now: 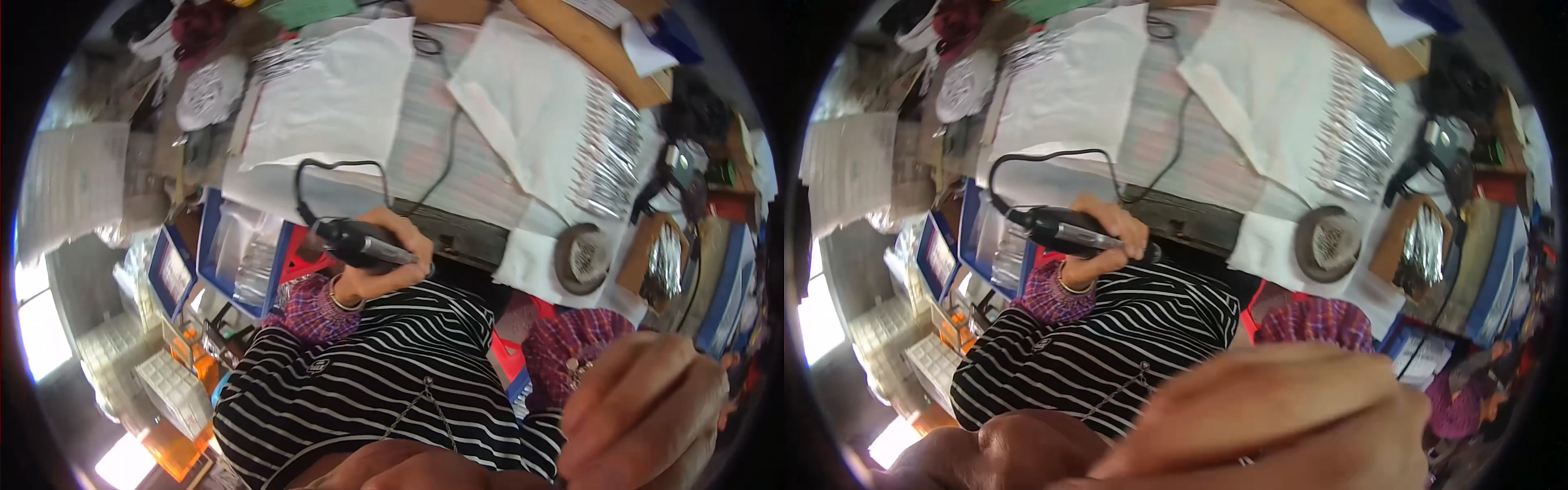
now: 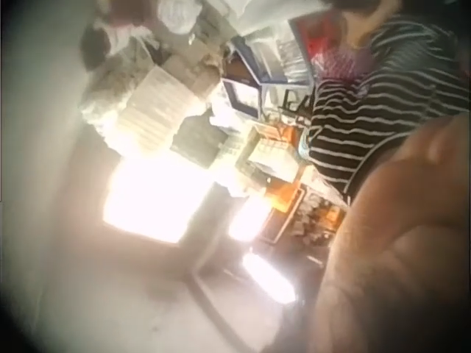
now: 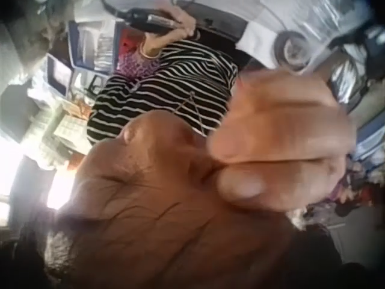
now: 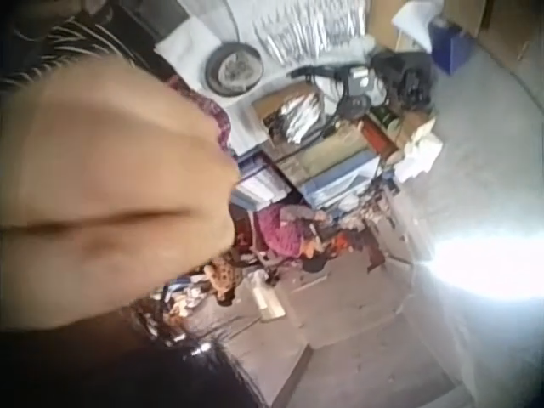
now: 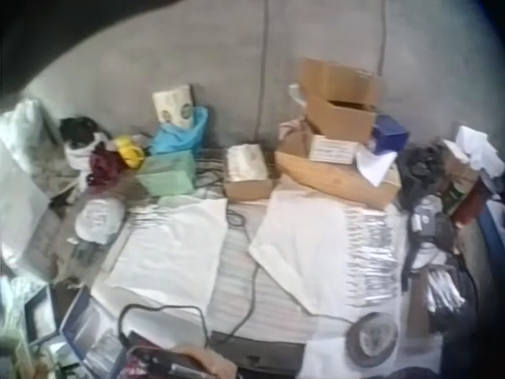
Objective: Polishing or grinding small hardware components using a handheld rotary tool.
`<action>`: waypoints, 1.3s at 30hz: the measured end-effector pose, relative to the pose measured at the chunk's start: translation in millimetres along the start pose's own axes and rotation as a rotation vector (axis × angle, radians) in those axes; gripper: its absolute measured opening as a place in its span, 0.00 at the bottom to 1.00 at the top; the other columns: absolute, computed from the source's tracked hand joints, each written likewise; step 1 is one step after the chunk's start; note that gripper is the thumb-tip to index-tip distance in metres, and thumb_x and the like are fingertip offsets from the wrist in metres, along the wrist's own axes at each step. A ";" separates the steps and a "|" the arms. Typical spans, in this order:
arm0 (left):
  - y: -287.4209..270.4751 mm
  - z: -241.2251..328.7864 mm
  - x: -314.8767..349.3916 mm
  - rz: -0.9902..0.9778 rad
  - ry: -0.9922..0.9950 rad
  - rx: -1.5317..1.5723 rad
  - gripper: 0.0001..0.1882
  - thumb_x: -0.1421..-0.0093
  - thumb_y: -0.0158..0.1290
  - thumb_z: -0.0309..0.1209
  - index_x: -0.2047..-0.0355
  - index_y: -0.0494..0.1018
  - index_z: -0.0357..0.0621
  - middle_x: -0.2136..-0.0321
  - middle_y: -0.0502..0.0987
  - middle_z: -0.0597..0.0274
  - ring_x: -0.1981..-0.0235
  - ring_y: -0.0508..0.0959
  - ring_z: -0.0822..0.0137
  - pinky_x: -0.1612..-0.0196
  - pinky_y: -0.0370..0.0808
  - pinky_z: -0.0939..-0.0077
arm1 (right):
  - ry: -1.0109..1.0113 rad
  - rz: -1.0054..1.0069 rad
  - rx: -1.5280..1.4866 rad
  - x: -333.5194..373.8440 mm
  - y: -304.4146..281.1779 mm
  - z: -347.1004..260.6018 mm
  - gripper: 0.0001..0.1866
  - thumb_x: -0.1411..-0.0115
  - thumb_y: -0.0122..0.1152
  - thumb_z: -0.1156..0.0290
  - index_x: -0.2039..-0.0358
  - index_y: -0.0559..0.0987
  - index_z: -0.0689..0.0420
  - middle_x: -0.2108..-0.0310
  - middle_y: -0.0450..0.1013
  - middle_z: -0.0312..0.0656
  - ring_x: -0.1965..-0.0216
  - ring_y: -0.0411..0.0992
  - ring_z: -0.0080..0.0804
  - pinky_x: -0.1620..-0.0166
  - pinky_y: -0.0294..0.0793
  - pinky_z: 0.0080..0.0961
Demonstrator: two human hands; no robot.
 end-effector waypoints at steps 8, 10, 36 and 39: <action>-10.8 1.7 2.8 -0.002 -0.016 0.016 0.16 0.53 0.56 0.13 0.67 0.64 0.35 0.79 0.74 0.54 0.76 0.75 0.68 0.72 0.72 0.76 | -0.071 -0.064 0.166 -3.3 -2.3 -0.1 0.07 0.47 0.61 0.71 0.68 0.74 0.54 0.69 0.68 0.38 0.71 0.67 0.31 0.75 0.74 0.25; -14.0 1.5 3.9 -0.002 -0.024 0.000 0.15 0.53 0.56 0.13 0.67 0.64 0.35 0.79 0.73 0.55 0.76 0.76 0.68 0.73 0.72 0.76 | -0.099 -0.021 0.175 -3.3 7.4 4.2 0.07 0.48 0.61 0.71 0.68 0.75 0.55 0.70 0.69 0.39 0.71 0.68 0.32 0.75 0.74 0.26; -77.6 25.0 36.7 0.166 -0.159 -0.131 0.12 0.57 0.64 0.24 0.73 0.72 0.40 0.77 0.75 0.63 0.76 0.76 0.74 0.72 0.71 0.82 | -0.020 -0.067 1.274 -227.6 43.4 401.2 0.10 0.54 0.64 0.69 0.72 0.77 0.60 0.71 0.71 0.43 0.66 0.71 0.42 0.64 0.73 0.35; -83.5 23.6 38.8 0.204 -0.179 -0.088 0.12 0.57 0.65 0.24 0.72 0.72 0.40 0.77 0.75 0.63 0.76 0.76 0.74 0.72 0.71 0.82 | -0.003 -0.070 1.240 -229.1 48.2 412.0 0.10 0.55 0.65 0.69 0.72 0.77 0.60 0.70 0.71 0.43 0.66 0.71 0.41 0.65 0.73 0.34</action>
Point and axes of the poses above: each hand's wrist, its own x-axis away from the middle knuckle, its own y-axis out of the palm, z = x × y, the point moved 4 cm from there along -x, towards the middle knuckle
